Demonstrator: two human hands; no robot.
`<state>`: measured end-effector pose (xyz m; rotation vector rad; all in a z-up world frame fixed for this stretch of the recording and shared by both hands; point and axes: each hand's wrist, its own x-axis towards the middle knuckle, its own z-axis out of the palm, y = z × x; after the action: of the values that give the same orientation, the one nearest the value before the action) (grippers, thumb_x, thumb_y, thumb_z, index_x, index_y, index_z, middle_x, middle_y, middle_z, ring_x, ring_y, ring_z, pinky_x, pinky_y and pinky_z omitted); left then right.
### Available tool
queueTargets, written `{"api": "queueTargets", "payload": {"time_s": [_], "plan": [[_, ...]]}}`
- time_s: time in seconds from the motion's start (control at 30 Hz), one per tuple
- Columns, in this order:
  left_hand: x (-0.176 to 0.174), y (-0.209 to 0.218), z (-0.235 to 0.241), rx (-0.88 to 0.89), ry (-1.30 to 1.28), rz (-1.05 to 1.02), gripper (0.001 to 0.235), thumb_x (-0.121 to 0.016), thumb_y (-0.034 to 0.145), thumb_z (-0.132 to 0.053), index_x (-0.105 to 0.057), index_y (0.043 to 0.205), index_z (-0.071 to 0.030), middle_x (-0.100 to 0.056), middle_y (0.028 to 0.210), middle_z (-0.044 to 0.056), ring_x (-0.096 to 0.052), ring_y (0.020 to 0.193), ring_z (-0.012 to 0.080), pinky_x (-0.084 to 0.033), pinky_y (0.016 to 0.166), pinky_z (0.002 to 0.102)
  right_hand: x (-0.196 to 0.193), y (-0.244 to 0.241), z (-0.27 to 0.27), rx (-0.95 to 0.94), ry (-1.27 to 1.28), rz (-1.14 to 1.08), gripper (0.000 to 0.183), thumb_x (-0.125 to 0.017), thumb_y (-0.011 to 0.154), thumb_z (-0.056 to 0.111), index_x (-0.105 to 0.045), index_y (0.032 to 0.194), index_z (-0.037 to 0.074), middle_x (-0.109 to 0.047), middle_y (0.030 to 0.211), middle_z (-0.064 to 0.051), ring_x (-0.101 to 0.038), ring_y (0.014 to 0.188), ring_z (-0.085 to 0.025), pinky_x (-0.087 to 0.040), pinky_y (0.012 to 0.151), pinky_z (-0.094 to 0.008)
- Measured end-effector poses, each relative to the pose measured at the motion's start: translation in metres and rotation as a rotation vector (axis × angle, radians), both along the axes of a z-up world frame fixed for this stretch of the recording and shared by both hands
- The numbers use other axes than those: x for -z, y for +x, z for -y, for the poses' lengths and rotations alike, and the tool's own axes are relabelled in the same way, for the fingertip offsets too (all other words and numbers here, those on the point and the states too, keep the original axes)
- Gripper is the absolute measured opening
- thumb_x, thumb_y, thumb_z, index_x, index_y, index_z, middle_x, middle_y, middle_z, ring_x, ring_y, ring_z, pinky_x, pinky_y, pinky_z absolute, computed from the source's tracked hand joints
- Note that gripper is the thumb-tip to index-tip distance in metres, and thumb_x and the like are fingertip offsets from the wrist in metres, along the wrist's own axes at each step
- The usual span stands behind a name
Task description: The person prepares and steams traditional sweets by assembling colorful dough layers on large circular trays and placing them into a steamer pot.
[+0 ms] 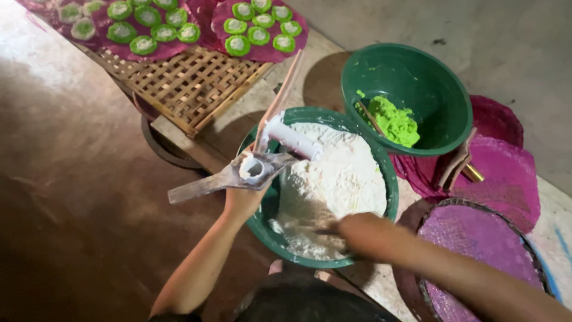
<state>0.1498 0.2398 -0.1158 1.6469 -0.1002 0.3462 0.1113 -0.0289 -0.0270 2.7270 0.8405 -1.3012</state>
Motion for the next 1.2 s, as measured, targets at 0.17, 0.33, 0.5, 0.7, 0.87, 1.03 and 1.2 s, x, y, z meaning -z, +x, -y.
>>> {"api": "queueTargets", "payload": {"time_s": [0.17, 0.33, 0.5, 0.7, 0.87, 1.03, 1.2], "plan": [[-0.016, 0.011, -0.014, -0.073, 0.605, 0.311, 0.071, -0.081, 0.079, -0.026, -0.054, 0.14, 0.0, -0.062, 0.134, 0.017, -0.062, 0.123, 0.0288, -0.049, 0.104, 0.044, -0.114, -0.003, 0.062, 0.202, 0.468, 0.151, 0.047, -0.062, 0.094, 0.023, -0.071, 0.139, 0.032, -0.08, 0.121, -0.004, -0.076, 0.106, -0.023, -0.057, 0.091, -0.035], [-0.027, 0.002, 0.008, 0.155, 0.969, 0.094, 0.065, -0.071, 0.078, -0.035, -0.058, 0.14, -0.022, -0.041, 0.16, 0.009, -0.049, 0.132, 0.0395, -0.046, 0.1, 0.047, -0.123, 0.015, 0.064, 0.268, 0.622, 0.193, 0.038, -0.064, 0.093, 0.032, -0.072, 0.126, 0.018, -0.077, 0.12, -0.005, -0.073, 0.106, -0.023, -0.06, 0.09, -0.036], [-0.033, 0.006, 0.024, 0.251, 1.041, 0.235, 0.057, -0.07, 0.082, -0.043, -0.061, 0.134, -0.024, -0.046, 0.156, 0.006, -0.054, 0.128, 0.0375, -0.048, 0.099, 0.047, -0.12, 0.02, 0.028, 0.04, 0.001, 0.659, 0.042, -0.06, 0.092, 0.026, -0.069, 0.133, 0.032, -0.073, 0.098, 0.003, -0.073, 0.084, -0.02, -0.057, 0.067, -0.038], [-0.026, 0.007, 0.037, 0.318, 0.714, 0.248, 0.058, -0.072, 0.077, -0.034, -0.064, 0.132, -0.017, -0.063, 0.138, 0.011, -0.061, 0.121, 0.0343, -0.051, 0.093, 0.046, -0.084, -0.001, -0.018, -0.449, 0.091, 0.969, 0.032, -0.061, 0.083, 0.015, -0.063, 0.115, 0.01, -0.064, 0.085, -0.007, -0.068, 0.066, -0.023, -0.054, 0.054, -0.036], [-0.029, 0.032, 0.014, 0.057, 0.767, -0.013, 0.055, -0.067, 0.093, -0.035, -0.055, 0.141, -0.011, -0.063, 0.136, 0.01, -0.062, 0.121, 0.0329, -0.053, 0.099, 0.044, -0.105, -0.012, 0.038, 0.1, 0.132, 0.825, 0.044, -0.063, 0.084, 0.015, -0.064, 0.128, 0.014, -0.068, 0.099, -0.008, -0.071, 0.076, -0.026, -0.057, 0.063, -0.041], [-0.027, 0.046, 0.031, -0.092, 0.817, 0.444, 0.067, -0.071, 0.081, -0.034, -0.055, 0.139, -0.005, -0.049, 0.151, 0.016, -0.055, 0.13, 0.0419, -0.047, 0.099, 0.056, -0.045, 0.008, -0.007, 0.553, 0.837, 0.723, 0.053, -0.064, 0.088, 0.007, -0.058, 0.141, 0.009, -0.073, 0.109, -0.018, -0.075, 0.093, -0.031, -0.059, 0.081, -0.036], [-0.035, 0.059, 0.034, -0.214, 0.943, 0.234, 0.056, -0.075, 0.088, -0.036, -0.053, 0.133, -0.011, -0.044, 0.159, 0.02, -0.053, 0.126, 0.0466, -0.051, 0.095, 0.052, 0.016, -0.014, -0.016, 0.551, 1.043, 0.548, 0.061, -0.06, 0.088, -0.005, -0.052, 0.147, 0.006, -0.073, 0.126, -0.02, -0.071, 0.115, -0.027, -0.053, 0.095, -0.032]]}}
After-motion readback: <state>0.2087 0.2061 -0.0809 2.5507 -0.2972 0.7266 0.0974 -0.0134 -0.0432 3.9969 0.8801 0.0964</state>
